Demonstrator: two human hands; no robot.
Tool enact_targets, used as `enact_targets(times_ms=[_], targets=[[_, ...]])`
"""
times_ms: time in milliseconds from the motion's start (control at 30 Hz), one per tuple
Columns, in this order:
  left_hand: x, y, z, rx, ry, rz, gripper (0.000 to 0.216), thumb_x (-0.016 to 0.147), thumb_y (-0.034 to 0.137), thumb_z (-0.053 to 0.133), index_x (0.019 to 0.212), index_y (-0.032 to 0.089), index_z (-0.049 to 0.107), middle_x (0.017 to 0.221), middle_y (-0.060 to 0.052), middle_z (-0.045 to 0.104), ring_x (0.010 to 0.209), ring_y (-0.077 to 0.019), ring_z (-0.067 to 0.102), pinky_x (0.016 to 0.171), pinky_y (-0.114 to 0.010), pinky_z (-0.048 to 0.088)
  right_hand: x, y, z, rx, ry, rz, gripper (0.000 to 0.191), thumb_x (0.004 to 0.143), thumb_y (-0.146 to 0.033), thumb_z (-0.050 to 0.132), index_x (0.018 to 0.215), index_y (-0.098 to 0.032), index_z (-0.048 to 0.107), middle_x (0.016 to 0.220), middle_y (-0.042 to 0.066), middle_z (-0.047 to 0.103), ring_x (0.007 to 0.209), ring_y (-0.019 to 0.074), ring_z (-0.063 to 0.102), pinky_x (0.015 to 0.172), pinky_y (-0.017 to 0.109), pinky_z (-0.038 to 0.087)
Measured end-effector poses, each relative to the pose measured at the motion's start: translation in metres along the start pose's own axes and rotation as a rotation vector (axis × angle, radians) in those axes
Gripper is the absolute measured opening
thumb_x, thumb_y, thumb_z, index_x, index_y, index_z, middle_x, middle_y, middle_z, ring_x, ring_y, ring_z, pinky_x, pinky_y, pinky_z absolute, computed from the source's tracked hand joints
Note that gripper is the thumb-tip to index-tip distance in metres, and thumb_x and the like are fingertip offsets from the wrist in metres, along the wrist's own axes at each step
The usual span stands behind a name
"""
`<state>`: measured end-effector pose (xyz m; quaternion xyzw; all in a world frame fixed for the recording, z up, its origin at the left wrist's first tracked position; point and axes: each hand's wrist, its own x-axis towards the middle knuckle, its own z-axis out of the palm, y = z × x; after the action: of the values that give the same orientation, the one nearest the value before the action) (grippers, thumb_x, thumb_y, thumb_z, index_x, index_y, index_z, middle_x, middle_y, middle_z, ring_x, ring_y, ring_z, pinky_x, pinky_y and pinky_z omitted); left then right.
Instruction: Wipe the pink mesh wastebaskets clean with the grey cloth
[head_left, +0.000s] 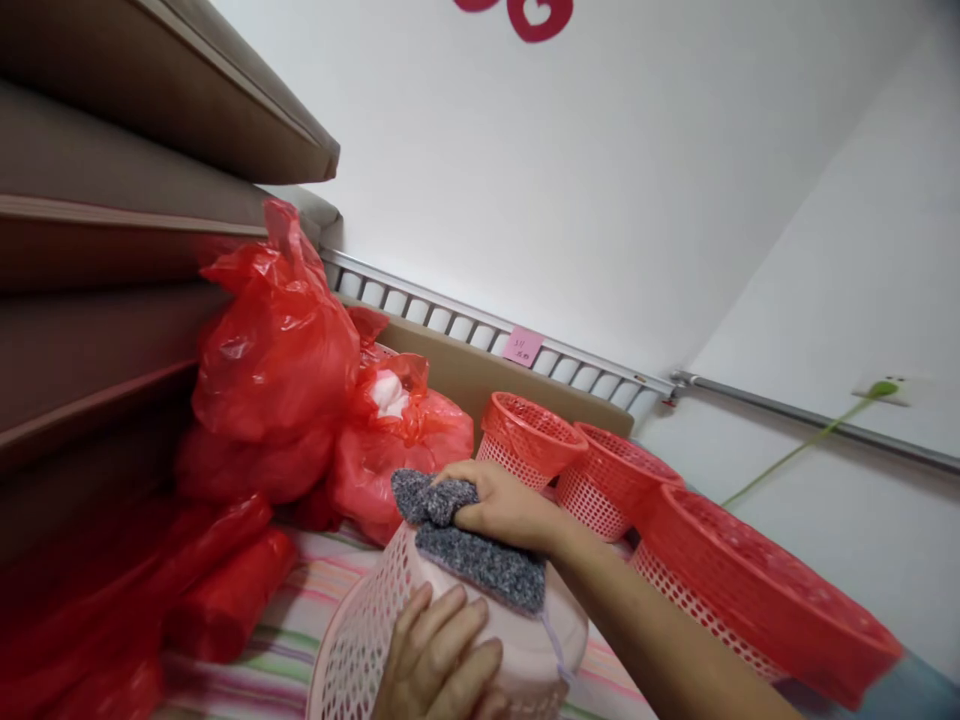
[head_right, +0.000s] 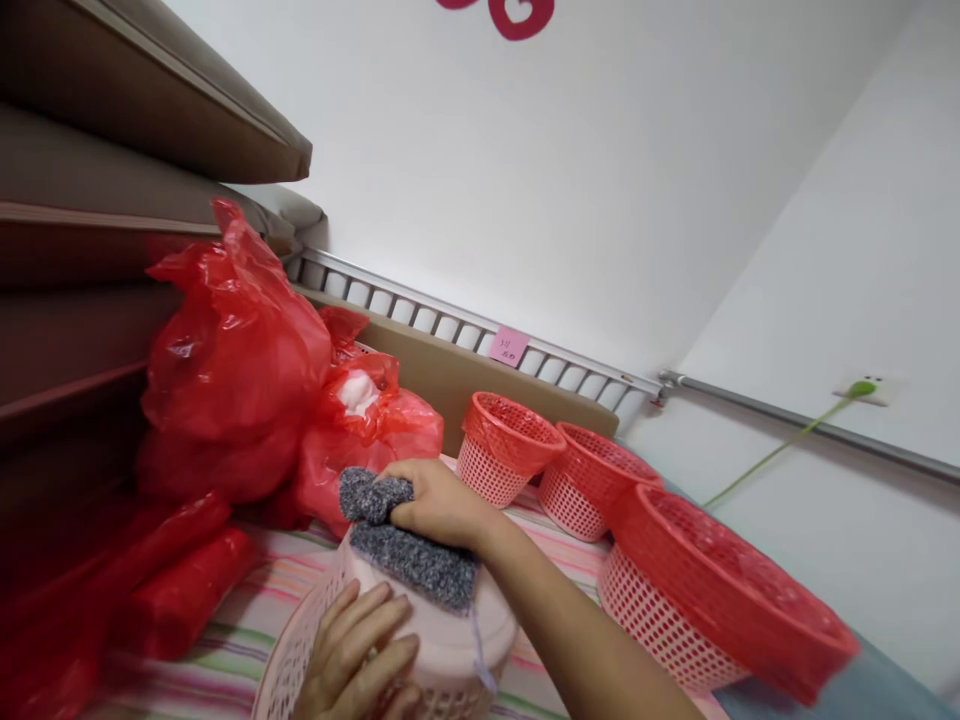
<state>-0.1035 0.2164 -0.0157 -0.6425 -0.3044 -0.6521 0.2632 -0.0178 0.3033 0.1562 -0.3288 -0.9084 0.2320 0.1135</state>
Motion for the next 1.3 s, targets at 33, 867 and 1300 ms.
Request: enact_targets(times_ms=[33, 867, 1300], targets=[[-0.004, -0.002, 0.0, -0.015, 0.016, -0.022, 0.026, 0.085, 0.023, 0.058, 0.11, 0.022, 0.059, 0.106, -0.005, 0.067, 0.111, -0.0189, 0.059, 0.105, -0.036, 0.039, -0.003, 0.0, 0.0, -0.015, 0.017, -0.023, 0.04, 0.06, -0.007, 0.052, 0.095, -0.02, 0.067, 0.092, -0.001, 0.068, 0.084, 0.015, 0.06, 0.077, 0.025, 0.043], [-0.014, -0.018, -0.002, 0.012, -0.207, 0.039, 0.046, 0.09, 0.043, 0.046, 0.129, 0.019, 0.05, 0.117, -0.009, 0.067, 0.129, -0.0259, 0.045, 0.112, -0.045, 0.026, -0.085, 0.023, -0.037, -0.415, 0.369, 0.086, 0.053, 0.062, -0.007, 0.046, 0.11, -0.024, 0.064, 0.114, 0.003, 0.065, 0.108, 0.0228, 0.054, 0.098, 0.038, 0.036], [-0.007, -0.013, 0.001, -0.011, -0.163, -0.033, 0.043, 0.082, 0.04, 0.061, 0.118, 0.017, 0.056, 0.109, -0.01, 0.071, 0.121, -0.0263, 0.053, 0.11, -0.046, 0.029, -0.075, 0.049, -0.036, -0.353, 0.234, 0.309, 0.039, 0.059, -0.006, 0.045, 0.087, -0.02, 0.068, 0.097, 0.006, 0.07, 0.092, 0.0237, 0.062, 0.084, 0.032, 0.043]])
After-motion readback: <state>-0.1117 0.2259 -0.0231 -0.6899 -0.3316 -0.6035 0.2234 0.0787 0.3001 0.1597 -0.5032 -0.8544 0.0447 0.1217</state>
